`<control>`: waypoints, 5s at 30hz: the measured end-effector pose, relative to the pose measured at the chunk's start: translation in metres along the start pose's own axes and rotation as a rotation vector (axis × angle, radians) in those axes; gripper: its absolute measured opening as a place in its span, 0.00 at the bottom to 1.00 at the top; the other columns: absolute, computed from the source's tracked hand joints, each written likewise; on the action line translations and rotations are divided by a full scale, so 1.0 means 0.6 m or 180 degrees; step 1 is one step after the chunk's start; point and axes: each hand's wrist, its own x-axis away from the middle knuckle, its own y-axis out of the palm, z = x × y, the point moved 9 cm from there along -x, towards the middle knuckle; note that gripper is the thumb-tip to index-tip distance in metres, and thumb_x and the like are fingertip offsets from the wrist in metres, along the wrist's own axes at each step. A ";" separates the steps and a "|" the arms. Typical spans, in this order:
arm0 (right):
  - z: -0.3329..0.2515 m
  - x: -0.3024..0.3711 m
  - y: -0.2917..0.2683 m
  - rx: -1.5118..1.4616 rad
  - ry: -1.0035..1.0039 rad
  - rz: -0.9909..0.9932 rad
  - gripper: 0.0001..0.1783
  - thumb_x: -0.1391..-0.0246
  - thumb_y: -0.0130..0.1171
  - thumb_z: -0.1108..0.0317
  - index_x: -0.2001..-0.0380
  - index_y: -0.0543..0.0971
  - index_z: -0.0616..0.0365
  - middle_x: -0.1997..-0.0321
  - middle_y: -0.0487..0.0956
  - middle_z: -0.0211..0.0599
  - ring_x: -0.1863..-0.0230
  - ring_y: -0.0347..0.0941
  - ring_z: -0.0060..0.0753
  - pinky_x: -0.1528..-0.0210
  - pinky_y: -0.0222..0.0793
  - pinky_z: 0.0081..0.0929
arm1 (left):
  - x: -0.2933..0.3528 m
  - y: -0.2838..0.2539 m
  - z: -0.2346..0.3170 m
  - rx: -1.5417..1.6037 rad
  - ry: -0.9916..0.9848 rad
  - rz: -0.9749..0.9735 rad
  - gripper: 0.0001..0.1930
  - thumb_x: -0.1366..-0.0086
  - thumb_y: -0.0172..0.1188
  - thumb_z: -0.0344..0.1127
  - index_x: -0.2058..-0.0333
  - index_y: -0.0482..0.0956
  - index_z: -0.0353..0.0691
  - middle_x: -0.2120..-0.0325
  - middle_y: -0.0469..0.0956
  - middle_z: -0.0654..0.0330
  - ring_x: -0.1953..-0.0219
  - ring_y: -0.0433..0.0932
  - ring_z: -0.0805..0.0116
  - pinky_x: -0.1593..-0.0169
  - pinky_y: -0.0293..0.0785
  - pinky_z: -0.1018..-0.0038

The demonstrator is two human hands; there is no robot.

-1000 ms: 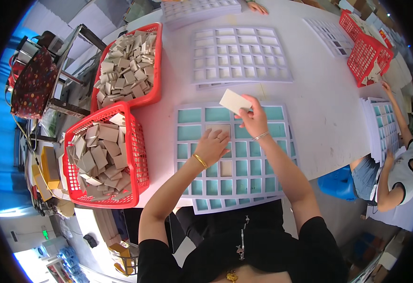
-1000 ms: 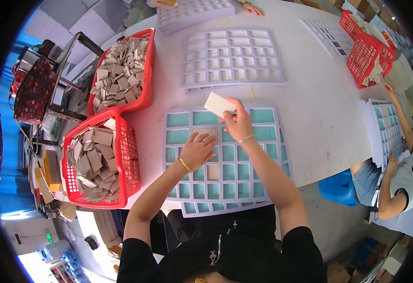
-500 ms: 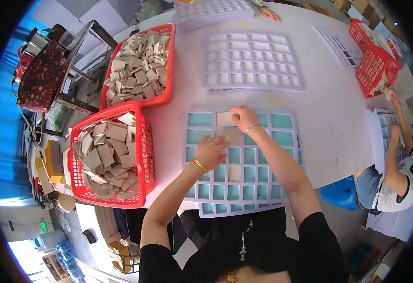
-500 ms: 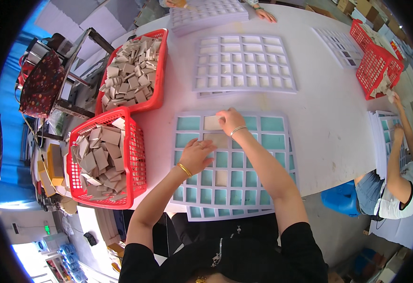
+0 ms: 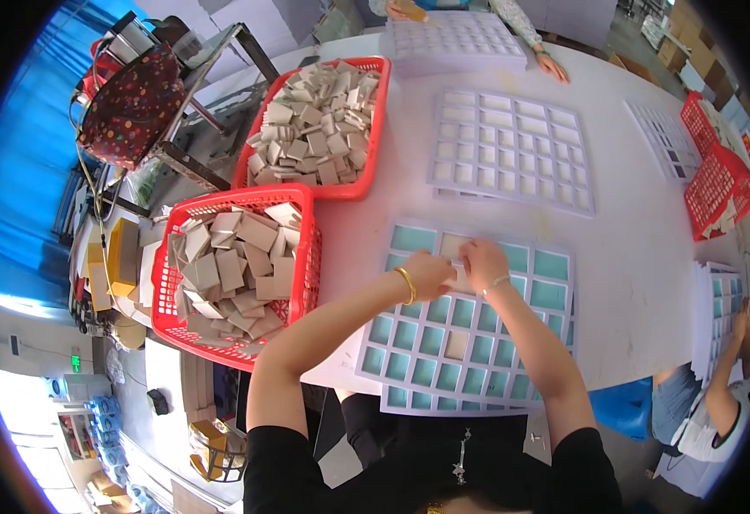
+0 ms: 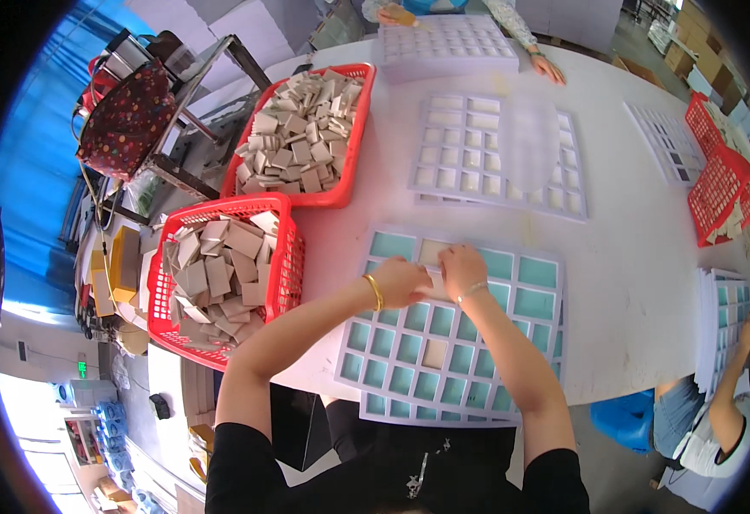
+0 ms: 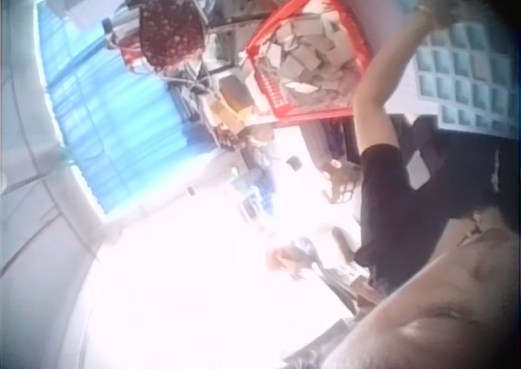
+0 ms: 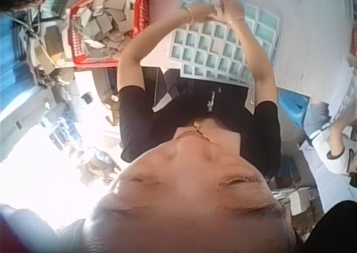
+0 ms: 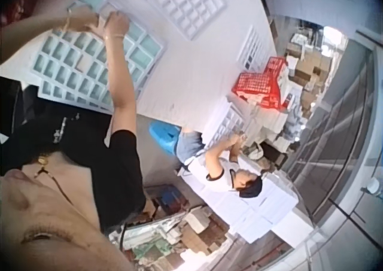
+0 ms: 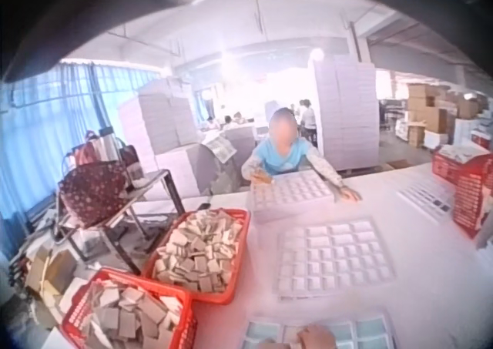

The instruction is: The person places small rectangular items from red baskets into the compartments of white plastic trays. The person repeatedly picks up items and arranges them into the grid slots, filling the trays systematically.

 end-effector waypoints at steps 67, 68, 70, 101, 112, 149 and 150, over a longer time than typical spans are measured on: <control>-0.022 0.043 0.020 0.0475 0.0580 -0.0979 0.23 0.49 0.56 0.54 0.51 0.73 0.51 0.48 0.71 0.34 0.44 0.65 0.34 0.42 0.57 0.41 | 0.229 -0.238 -0.460 0.3095 -0.2164 0.5701 0.24 0.43 0.66 0.40 0.52 0.66 0.38 0.61 0.70 0.56 0.71 0.74 0.66 0.81 0.77 0.74; -0.022 0.039 0.018 0.0456 0.0591 -0.0952 0.22 0.49 0.56 0.53 0.53 0.74 0.51 0.49 0.71 0.34 0.45 0.66 0.34 0.42 0.57 0.40 | 0.230 -0.248 -0.441 0.3181 -0.2113 0.5794 0.23 0.42 0.65 0.40 0.53 0.66 0.38 0.60 0.70 0.55 0.72 0.74 0.67 0.81 0.77 0.74; -0.020 0.035 0.014 0.0413 0.0613 -0.0914 0.21 0.48 0.56 0.51 0.55 0.76 0.51 0.51 0.73 0.34 0.46 0.66 0.34 0.42 0.58 0.38 | 0.220 -0.266 -0.377 0.3793 -0.1792 0.5607 0.21 0.39 0.62 0.41 0.52 0.68 0.39 0.62 0.72 0.56 0.75 0.74 0.68 0.82 0.76 0.74; -0.010 0.166 -0.040 -0.2469 0.1034 -0.0175 0.08 0.54 0.62 0.72 0.69 0.76 0.58 0.72 0.79 0.34 0.73 0.75 0.32 0.68 0.71 0.27 | 0.172 0.136 -0.036 0.5604 -0.1774 0.2228 0.18 0.37 0.56 0.35 0.50 0.71 0.35 0.58 0.75 0.57 0.61 0.79 0.66 0.70 0.81 0.77; -0.091 0.131 -0.082 -0.2072 0.0353 -0.0115 0.11 0.57 0.63 0.73 0.67 0.77 0.57 0.59 0.74 0.35 0.73 0.73 0.34 0.69 0.70 0.28 | 0.162 0.119 -0.026 0.4896 -0.1638 0.2203 0.12 0.41 0.60 0.32 0.58 0.74 0.39 0.62 0.75 0.61 0.64 0.78 0.70 0.74 0.78 0.77; -0.142 0.200 -0.009 -0.1874 0.0281 -0.0964 0.12 0.53 0.60 0.72 0.65 0.72 0.55 0.71 0.77 0.40 0.75 0.75 0.38 0.71 0.68 0.34 | 0.310 0.099 -0.010 0.2876 -0.1427 0.3233 0.06 0.40 0.56 0.27 0.66 0.82 0.36 0.63 0.77 0.56 0.58 0.74 0.64 0.55 0.70 0.73; -0.146 0.199 -0.009 -0.1898 0.0166 -0.0828 0.12 0.54 0.61 0.72 0.65 0.72 0.55 0.70 0.76 0.39 0.74 0.74 0.38 0.72 0.68 0.34 | 0.322 0.100 -0.010 0.2765 -0.1487 0.3282 0.06 0.41 0.56 0.26 0.66 0.81 0.37 0.64 0.77 0.56 0.59 0.74 0.64 0.56 0.70 0.73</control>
